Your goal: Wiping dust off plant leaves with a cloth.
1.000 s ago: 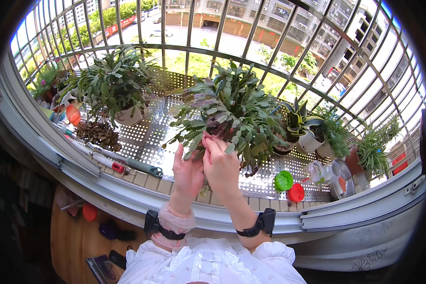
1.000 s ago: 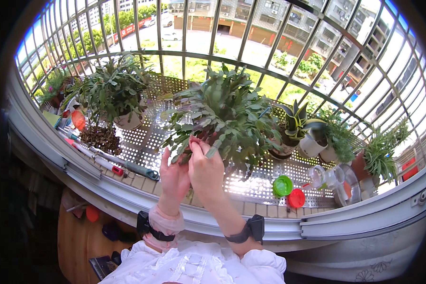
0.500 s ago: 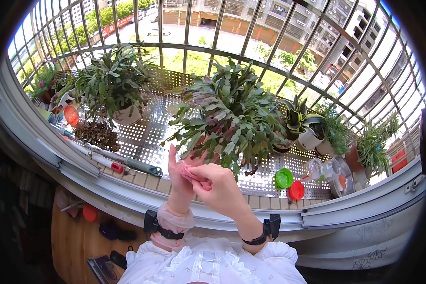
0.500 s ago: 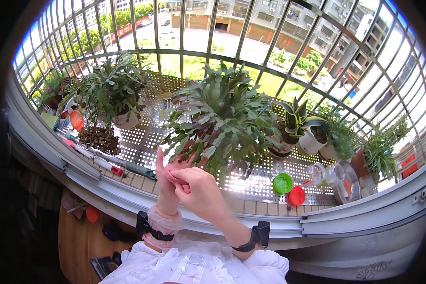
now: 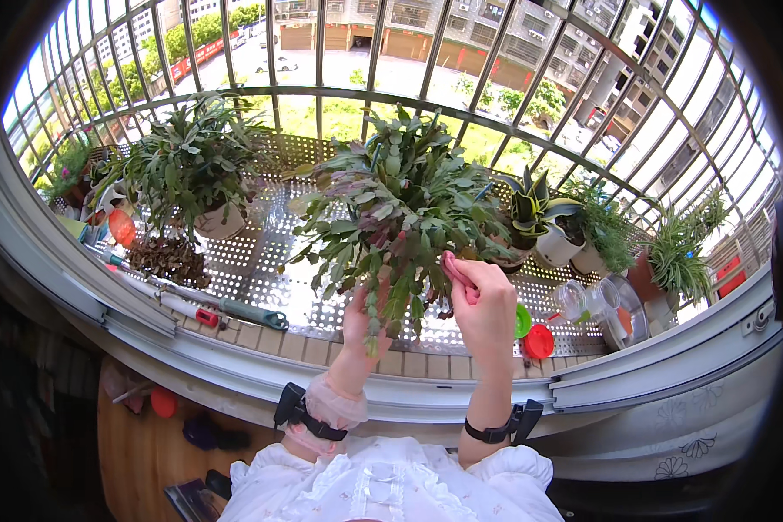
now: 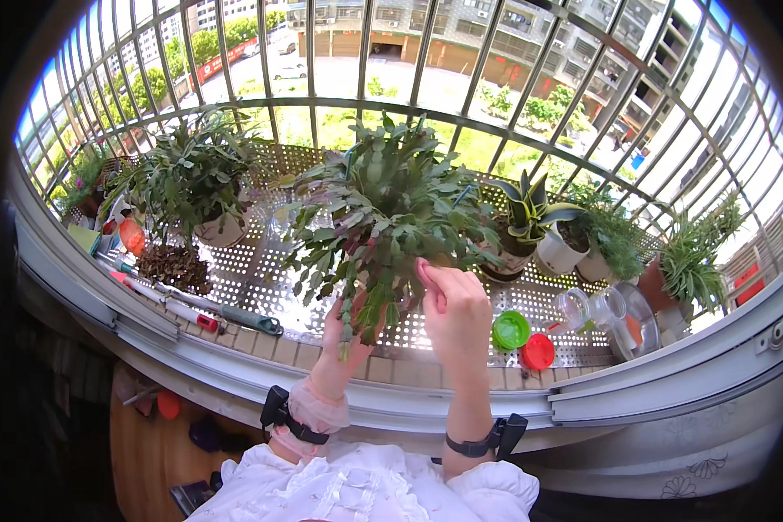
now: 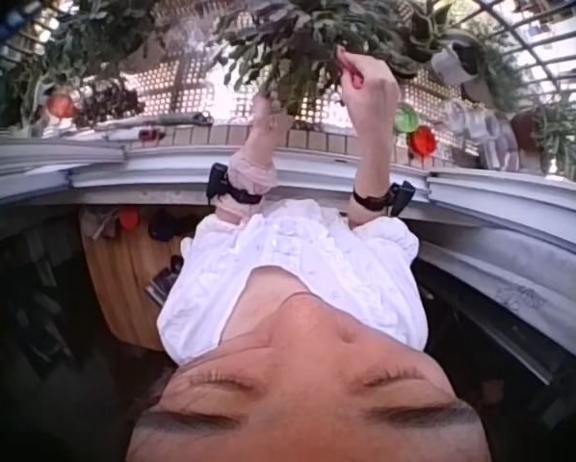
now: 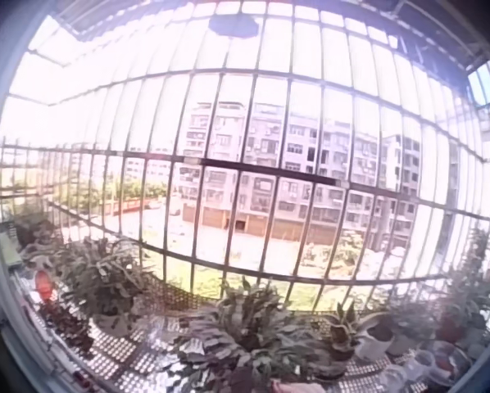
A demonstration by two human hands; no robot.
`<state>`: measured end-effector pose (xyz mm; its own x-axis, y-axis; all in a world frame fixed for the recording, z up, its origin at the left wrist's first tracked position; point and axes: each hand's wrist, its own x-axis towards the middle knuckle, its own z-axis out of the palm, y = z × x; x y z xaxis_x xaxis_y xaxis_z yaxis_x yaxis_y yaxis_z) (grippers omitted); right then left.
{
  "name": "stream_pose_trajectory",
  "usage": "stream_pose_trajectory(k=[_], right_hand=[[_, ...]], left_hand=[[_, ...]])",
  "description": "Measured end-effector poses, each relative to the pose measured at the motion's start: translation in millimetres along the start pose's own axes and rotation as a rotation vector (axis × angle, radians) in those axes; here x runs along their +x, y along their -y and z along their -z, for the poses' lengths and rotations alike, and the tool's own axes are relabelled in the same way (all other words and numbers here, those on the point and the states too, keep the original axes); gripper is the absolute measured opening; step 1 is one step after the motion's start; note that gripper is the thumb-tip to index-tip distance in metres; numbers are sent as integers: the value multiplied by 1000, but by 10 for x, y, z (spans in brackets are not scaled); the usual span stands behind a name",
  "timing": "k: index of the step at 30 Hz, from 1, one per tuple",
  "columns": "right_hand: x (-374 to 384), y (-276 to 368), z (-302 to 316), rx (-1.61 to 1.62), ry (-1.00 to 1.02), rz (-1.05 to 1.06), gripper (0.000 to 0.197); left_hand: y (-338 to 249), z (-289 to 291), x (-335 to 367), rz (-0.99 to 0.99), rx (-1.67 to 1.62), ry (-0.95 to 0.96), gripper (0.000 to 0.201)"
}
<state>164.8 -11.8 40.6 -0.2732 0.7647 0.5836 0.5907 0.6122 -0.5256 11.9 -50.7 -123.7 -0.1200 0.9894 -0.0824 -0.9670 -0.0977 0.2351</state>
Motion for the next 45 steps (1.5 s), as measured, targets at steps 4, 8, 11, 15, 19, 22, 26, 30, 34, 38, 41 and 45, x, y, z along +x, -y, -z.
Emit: stream_pose_trajectory(k=[4, 8, 11, 15, 19, 22, 26, 30, 34, 38, 41, 45], right_hand=[[213, -83, -306, 14, -80, 238, 20], [209, -138, -448, -87, 5, 216, 15], [242, -206, -514, -142, 55, 248, 16], [331, -170, -552, -208, 195, 328, 15], [338, -242, -547, -242, 300, 393, 9], [404, -151, -504, -239, 348, 303, 6], [458, -290, -638, -105, 285, 354, 7], [490, -277, -598, -243, 400, 346, 8], [520, -255, -434, -145, 468, 244, 9], [474, -97, -199, -257, 572, 236, 10], [457, -150, -149, -241, 538, 217, 9], [500, -208, -328, -259, 345, 298, 8]], left_hand=[[67, 55, 50, -23, 29, 347, 52], [102, 163, 62, -46, 77, 344, 50], [156, -79, 61, -116, 210, 298, 49], [115, -39, 419, 39, -206, 568, 51], [88, -167, 447, 57, -165, 598, 51], [112, -133, 496, 23, -62, 454, 50], [118, -481, 227, -32, 12, 142, 47], [7, -509, 149, 29, 148, 82, 44], [-14, -572, -237, -232, 398, 243, 43], [-68, -456, -204, -116, 296, 180, 44], [-49, -379, -196, -82, 287, 171, 45], [-32, -447, -125, -53, 263, 165, 46]])
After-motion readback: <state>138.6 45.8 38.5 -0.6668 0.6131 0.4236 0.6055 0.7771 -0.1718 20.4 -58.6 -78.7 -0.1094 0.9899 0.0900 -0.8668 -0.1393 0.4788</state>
